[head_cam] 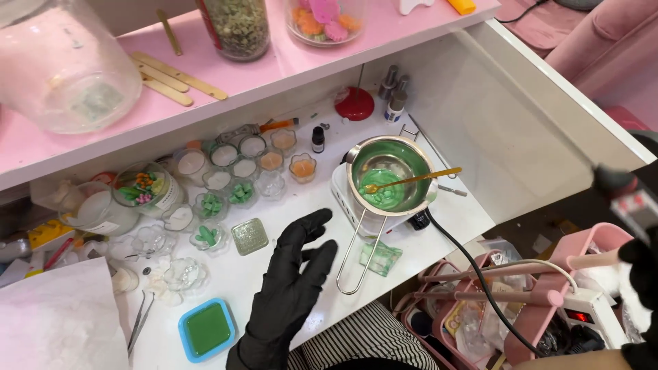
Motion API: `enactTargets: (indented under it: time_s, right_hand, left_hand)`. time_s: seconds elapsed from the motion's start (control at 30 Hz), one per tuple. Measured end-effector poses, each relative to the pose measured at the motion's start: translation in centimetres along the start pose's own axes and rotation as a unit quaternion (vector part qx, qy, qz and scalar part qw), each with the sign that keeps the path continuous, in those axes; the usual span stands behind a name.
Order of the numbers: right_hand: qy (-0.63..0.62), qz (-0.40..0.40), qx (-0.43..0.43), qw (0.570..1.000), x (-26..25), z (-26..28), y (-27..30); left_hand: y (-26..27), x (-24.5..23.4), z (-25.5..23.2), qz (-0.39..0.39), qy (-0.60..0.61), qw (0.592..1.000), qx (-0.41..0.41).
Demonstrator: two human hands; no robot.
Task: Melting green wax in a pot and pouring it into a square silicone mold.
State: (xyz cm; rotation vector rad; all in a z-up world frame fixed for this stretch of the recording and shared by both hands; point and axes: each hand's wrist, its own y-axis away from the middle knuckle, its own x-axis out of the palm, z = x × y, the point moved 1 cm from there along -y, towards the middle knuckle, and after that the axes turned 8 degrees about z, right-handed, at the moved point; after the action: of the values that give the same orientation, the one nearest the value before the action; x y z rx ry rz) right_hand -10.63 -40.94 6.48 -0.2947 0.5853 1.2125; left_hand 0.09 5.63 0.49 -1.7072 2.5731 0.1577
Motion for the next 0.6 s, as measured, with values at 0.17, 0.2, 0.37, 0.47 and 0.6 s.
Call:
enactTargets:
  time_s: [0.17, 0.2, 0.37, 0.47, 0.6]
  right_hand:
    - [-0.138, 0.101, -0.020, 0.985, 11.3, 6.9, 3.0]
    - [-0.137, 0.109, -0.023, 0.984, 12.8, 7.3, 2.6]
    - [-0.246, 0.200, -0.041, 0.947, 19.5, 13.6, 1.5]
    - [-0.307, 0.215, -0.071, 0.924, 22.6, 16.3, 0.7]
    - [-0.323, 0.220, -0.093, 0.916, 25.6, 13.1, -1.3]
  left_hand:
    - [1.4, 0.2, -5.9, 0.127, 0.120, 0.974, 0.147]
    - [1.7, 0.1, -6.1, 0.119, 0.119, 0.975, 0.146]
    - [2.7, -0.4, -5.6, 0.167, 0.295, 0.931, 0.137]
    - [2.4, -0.8, -4.1, 0.104, 0.243, 0.947, 0.182]
    - [2.6, -0.6, -2.5, 0.073, 0.215, 0.947, 0.229]
